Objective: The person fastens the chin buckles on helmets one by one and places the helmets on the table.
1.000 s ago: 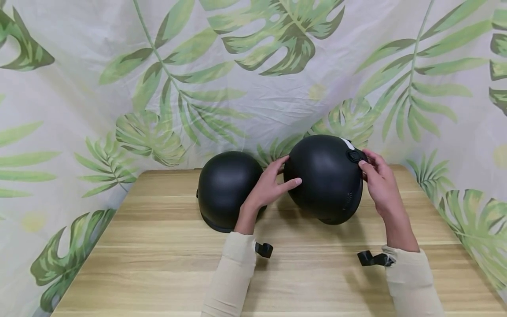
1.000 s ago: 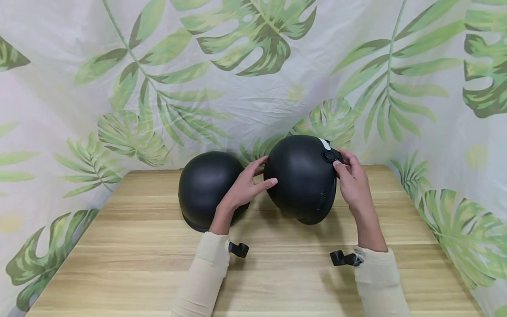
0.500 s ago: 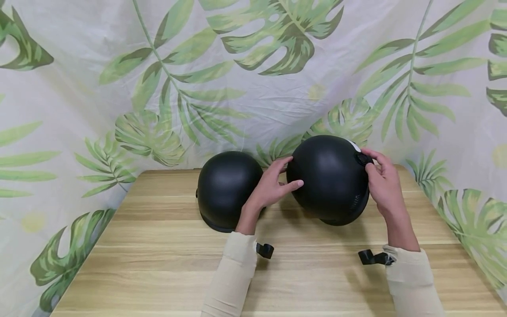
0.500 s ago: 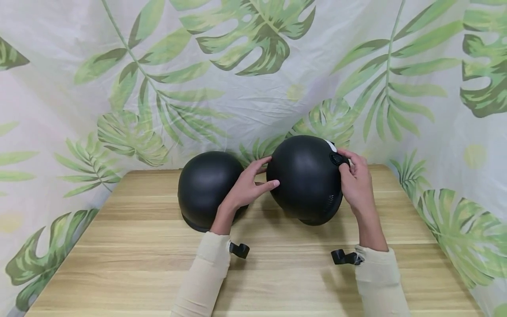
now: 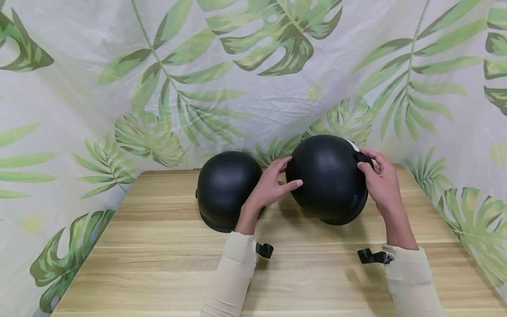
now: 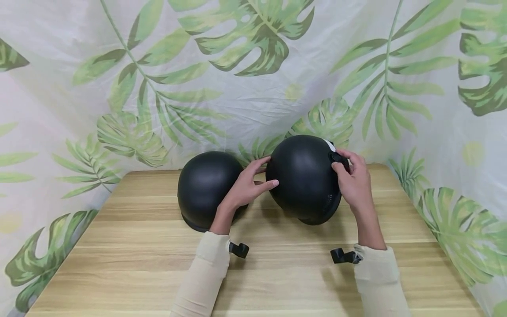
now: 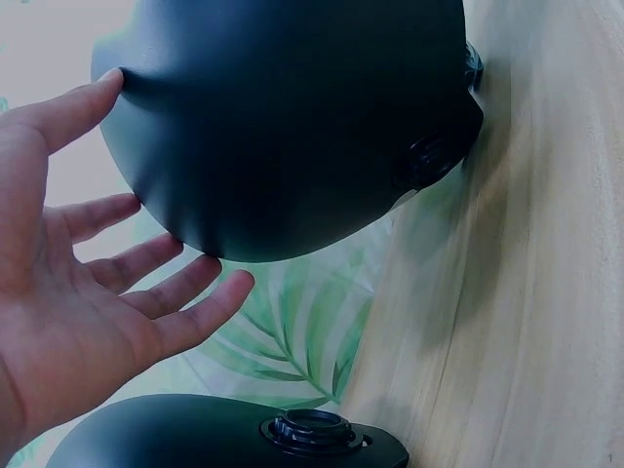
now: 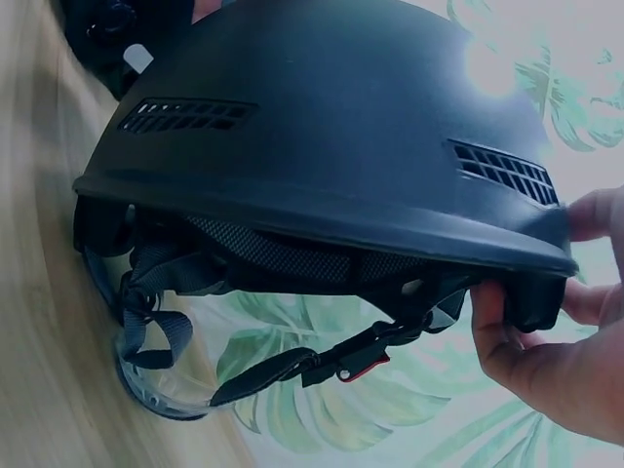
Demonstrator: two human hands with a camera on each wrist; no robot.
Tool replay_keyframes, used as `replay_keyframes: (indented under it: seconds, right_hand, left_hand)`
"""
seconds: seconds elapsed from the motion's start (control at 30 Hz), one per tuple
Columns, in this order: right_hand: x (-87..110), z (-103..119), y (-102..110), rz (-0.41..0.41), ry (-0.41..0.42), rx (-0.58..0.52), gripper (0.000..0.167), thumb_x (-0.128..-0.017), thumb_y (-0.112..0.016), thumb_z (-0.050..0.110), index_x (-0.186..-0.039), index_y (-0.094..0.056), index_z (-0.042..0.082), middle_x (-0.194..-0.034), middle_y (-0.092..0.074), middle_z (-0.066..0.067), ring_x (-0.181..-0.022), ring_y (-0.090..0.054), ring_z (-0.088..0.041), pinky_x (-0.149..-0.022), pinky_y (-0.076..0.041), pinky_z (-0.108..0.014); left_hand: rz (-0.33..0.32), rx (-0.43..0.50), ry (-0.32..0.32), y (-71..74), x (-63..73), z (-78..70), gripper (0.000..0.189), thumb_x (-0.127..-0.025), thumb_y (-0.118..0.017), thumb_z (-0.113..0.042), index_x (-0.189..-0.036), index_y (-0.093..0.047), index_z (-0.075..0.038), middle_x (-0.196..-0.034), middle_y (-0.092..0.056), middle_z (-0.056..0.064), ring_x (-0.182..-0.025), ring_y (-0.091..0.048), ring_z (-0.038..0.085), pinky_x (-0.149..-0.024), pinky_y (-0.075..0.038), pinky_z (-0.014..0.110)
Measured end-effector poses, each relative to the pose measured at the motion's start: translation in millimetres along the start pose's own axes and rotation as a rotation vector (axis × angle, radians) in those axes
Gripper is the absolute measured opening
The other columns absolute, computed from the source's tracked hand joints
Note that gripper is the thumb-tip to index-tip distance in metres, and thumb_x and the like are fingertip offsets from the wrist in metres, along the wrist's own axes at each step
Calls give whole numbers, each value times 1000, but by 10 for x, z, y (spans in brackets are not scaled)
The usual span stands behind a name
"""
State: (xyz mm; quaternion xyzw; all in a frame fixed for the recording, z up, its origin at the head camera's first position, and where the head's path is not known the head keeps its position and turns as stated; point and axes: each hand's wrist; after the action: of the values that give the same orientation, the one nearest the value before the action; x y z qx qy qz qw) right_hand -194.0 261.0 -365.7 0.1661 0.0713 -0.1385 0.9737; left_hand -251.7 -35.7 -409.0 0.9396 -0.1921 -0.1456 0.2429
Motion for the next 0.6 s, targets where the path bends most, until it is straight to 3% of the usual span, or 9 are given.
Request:
replay_keyframes:
  seconds: [0.23, 0.47, 0.6]
  right_hand:
    - [5, -39, 16, -31, -25, 29, 51, -111, -55, 33, -155, -56, 8, -162, -43, -13, -99, -61, 7, -80, -51, -9]
    - [-26, -73, 44, -50, -67, -5, 48, -109, -55, 32, -153, -59, 10, -157, -49, -4, -111, -63, 2, -85, -51, -10]
    - [-37, -76, 42, -48, -71, 4, 48, -110, -53, 31, -152, -58, 10, -153, -50, -3, -116, -63, -4, -87, -50, -12]
  left_hand:
    - [23, 18, -11, -20, -2, -4, 82, -99, -78, -39, -168, -37, -19, -170, -39, 8, -152, -49, 35, -114, -54, 52]
    - [133, 46, 83, -43, -34, 57, 100, -98, -68, -64, -174, -18, -24, -178, -29, 5, -153, -50, 36, -119, -50, 51]
    - [152, 74, 122, -29, -6, -9, 100, -99, -70, -60, -174, -15, -25, -177, -30, 4, -150, -54, 36, -114, -54, 49]
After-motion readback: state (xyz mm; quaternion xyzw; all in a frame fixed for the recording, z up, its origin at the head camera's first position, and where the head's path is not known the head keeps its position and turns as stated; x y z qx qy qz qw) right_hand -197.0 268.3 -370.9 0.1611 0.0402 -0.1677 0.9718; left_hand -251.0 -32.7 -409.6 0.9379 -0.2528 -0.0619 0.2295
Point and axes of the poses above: each hand's wrist, its own x-axis away from the middle knuckle, its own y-axis out of the back of the hand, z = x × y
